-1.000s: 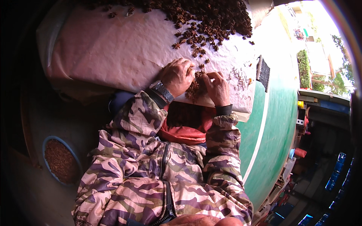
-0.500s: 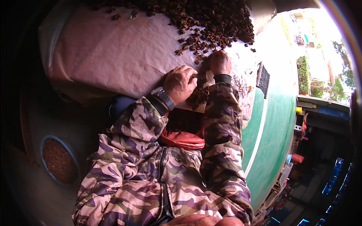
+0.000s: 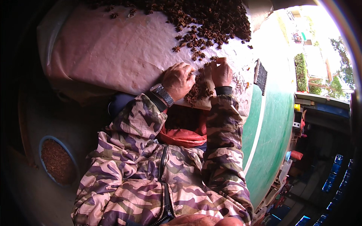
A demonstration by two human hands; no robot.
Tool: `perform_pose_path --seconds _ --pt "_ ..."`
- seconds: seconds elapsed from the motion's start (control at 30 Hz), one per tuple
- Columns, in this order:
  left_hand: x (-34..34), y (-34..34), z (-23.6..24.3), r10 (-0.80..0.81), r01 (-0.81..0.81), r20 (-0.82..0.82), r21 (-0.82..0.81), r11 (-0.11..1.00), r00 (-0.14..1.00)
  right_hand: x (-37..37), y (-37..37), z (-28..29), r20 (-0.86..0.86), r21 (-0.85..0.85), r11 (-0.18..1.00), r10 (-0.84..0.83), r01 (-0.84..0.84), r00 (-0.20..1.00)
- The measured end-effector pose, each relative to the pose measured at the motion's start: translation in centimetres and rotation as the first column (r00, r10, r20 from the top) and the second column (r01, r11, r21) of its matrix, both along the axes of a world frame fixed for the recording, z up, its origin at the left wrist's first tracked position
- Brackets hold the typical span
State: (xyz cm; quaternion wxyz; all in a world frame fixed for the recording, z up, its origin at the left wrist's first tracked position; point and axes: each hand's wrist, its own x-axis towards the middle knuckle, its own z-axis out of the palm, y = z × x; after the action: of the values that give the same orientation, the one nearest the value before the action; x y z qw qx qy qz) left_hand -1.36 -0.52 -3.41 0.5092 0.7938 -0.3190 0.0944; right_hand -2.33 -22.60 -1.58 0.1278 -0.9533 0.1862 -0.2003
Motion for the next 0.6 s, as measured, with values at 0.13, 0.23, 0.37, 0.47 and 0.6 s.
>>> perform_pose_path --seconds 0.13,0.23,0.37,0.47,0.6 --pt "-0.2 0.0 0.1 -0.006 0.006 -0.008 -0.005 1.0 1.0 0.4 0.0 -0.1 0.001 -0.106 0.994 0.005 -0.005 1.0" --pt "-0.2 -0.1 0.2 0.002 -0.002 -0.025 -0.029 1.0 1.0 0.6 -0.4 -0.3 0.054 -0.21 0.976 0.061 -0.049 0.997" --pt "-0.1 0.1 0.2 -0.009 0.007 -0.02 -0.067 0.998 1.0 -1.0 0.7 0.2 0.087 -0.046 0.997 0.059 -0.055 0.994" --pt "-0.4 -0.5 0.4 -0.026 0.018 -0.056 -0.143 0.99 0.998 -3.9 2.3 0.5 0.218 0.064 0.958 0.26 -0.279 0.941" --pt "-0.5 -0.1 1.1 -0.155 0.121 -0.181 -0.186 0.975 0.971 -7.1 7.0 2.7 0.216 0.168 0.905 0.352 -0.39 0.911"
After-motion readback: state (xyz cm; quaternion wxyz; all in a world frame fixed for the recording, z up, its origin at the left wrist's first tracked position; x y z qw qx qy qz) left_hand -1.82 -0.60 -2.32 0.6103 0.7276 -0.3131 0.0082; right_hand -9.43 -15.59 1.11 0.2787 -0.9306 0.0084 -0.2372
